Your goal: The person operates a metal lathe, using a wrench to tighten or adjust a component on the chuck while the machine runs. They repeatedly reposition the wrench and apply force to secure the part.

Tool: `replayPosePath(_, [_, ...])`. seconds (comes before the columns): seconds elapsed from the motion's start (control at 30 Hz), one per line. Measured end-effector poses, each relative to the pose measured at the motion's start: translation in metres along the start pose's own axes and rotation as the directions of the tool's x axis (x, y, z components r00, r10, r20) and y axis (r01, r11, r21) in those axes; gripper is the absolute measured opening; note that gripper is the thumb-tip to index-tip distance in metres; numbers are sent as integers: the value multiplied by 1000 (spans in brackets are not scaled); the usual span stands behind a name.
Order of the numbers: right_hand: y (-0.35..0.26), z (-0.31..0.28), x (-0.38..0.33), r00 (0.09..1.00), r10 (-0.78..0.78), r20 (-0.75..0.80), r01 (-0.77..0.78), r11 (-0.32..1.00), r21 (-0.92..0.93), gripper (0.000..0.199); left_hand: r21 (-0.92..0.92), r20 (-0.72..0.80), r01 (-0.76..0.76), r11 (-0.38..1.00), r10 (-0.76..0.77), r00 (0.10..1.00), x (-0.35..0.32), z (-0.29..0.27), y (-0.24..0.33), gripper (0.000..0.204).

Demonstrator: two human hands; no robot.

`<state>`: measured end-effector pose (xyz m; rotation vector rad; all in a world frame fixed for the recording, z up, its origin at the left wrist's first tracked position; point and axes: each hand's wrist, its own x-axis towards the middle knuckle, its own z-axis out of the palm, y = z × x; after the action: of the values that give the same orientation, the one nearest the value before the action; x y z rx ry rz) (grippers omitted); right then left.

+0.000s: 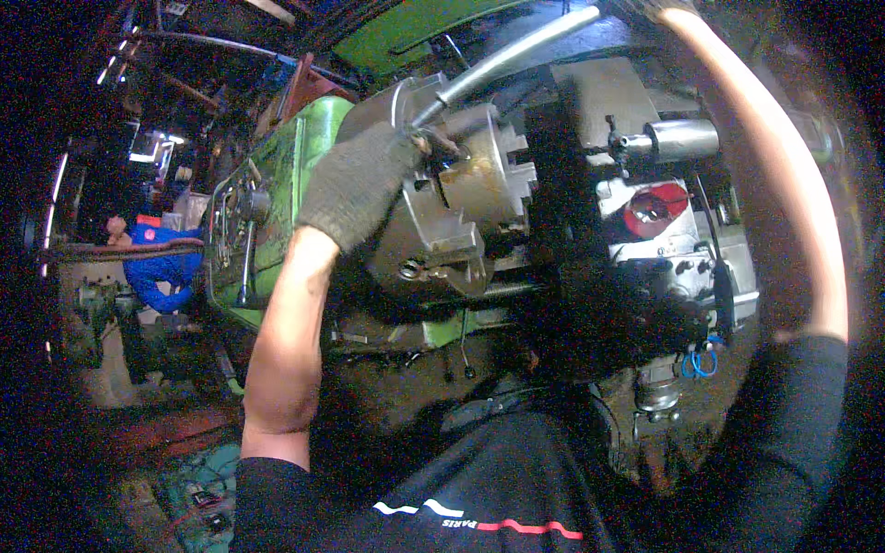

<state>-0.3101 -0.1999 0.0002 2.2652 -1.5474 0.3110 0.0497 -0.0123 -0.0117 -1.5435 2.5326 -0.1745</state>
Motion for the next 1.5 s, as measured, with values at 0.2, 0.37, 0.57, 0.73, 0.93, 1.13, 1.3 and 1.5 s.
replayPosePath(0.2, [-94, 10, 140, 982, -187, 26, 186, 982, 43, 40, -708, -466, -192, 679, -245, 850, -11, 42, 67, 29])
replayPosePath(0.37, [-349, -14, 180, 603, -789, -117, 600, 352, 719, 35, -985, -111, -172, -25, -672, 732, 28, 70, 162, 30])
replayPosePath(0.57, [-497, -22, 5, 259, -828, -497, 932, 79, 354, 29, -940, -117, -316, -132, -742, 660, 74, 82, 195, 27])
replayPosePath(0.73, [-406, -69, 133, 544, -825, -150, 823, 490, 287, 28, -877, -192, -430, -216, -663, 724, 75, 88, 213, 25])
replayPosePath(0.93, [-174, -19, 175, 871, -469, 148, 491, 811, -318, 16, -765, -595, -506, 399, -134, 793, -12, 67, 105, 21])
replayPosePath(1.13, [50, 34, 37, 987, -46, 157, 4, 966, 259, 54, -380, -125, 212, 900, -277, 953, -13, -12, 35, 33])
replayPosePath(1.3, [46, -9, -58, 995, -10, 103, -10, 981, 196, 64, -141, -226, 206, 968, -234, 945, 25, -18, 7, 29])
replayPosePath(1.5, [32, -50, -104, 999, -2, 45, -7, 981, 192, 71, -83, -178, 273, 958, -284, 942, 70, -10, -34, 28])
